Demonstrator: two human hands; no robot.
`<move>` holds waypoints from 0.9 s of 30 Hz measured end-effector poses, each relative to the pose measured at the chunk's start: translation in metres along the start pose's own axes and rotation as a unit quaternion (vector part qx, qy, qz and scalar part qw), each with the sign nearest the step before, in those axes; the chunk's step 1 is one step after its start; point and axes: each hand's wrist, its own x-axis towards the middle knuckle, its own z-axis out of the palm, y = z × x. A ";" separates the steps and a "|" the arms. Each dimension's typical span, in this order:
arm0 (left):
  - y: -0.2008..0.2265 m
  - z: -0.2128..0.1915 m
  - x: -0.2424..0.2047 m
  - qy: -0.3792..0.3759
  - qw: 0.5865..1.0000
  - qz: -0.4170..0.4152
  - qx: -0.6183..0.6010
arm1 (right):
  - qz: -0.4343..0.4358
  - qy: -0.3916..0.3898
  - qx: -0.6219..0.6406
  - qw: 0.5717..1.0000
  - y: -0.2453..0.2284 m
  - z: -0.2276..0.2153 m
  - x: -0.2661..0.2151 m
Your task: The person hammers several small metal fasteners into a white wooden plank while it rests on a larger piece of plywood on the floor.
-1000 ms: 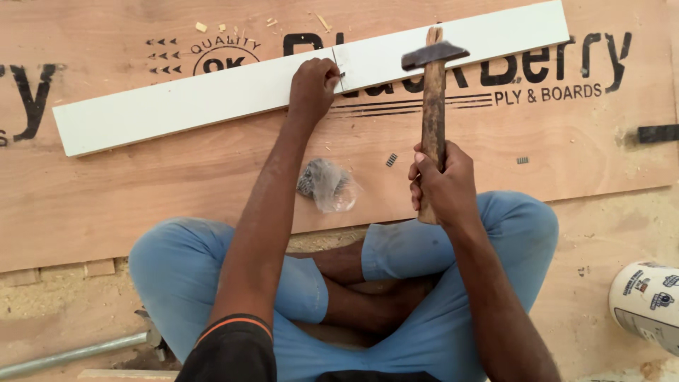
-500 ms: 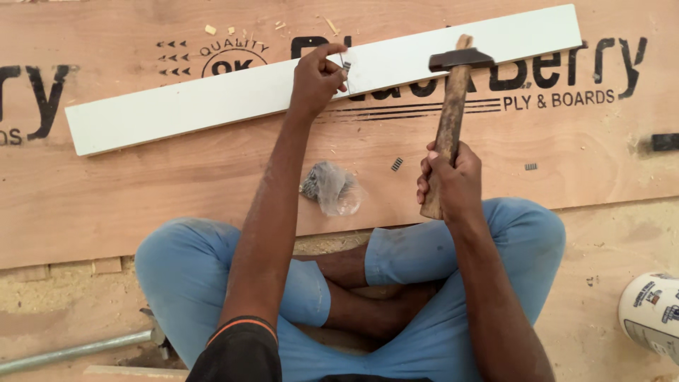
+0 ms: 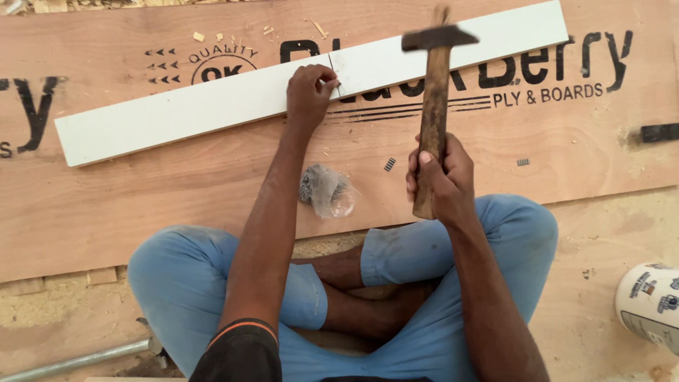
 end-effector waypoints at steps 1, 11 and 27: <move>-0.003 -0.003 0.000 -0.010 1.000 -0.006 0.017 | -0.023 -0.005 0.007 1.000 -0.001 0.000 0.000; -0.007 -0.003 -0.004 0.002 1.000 -0.009 0.008 | 0.074 0.045 -0.119 0.989 0.019 0.019 0.007; -0.004 0.007 -0.005 0.037 0.998 0.032 0.036 | -0.097 0.088 -0.346 0.929 0.035 0.044 0.031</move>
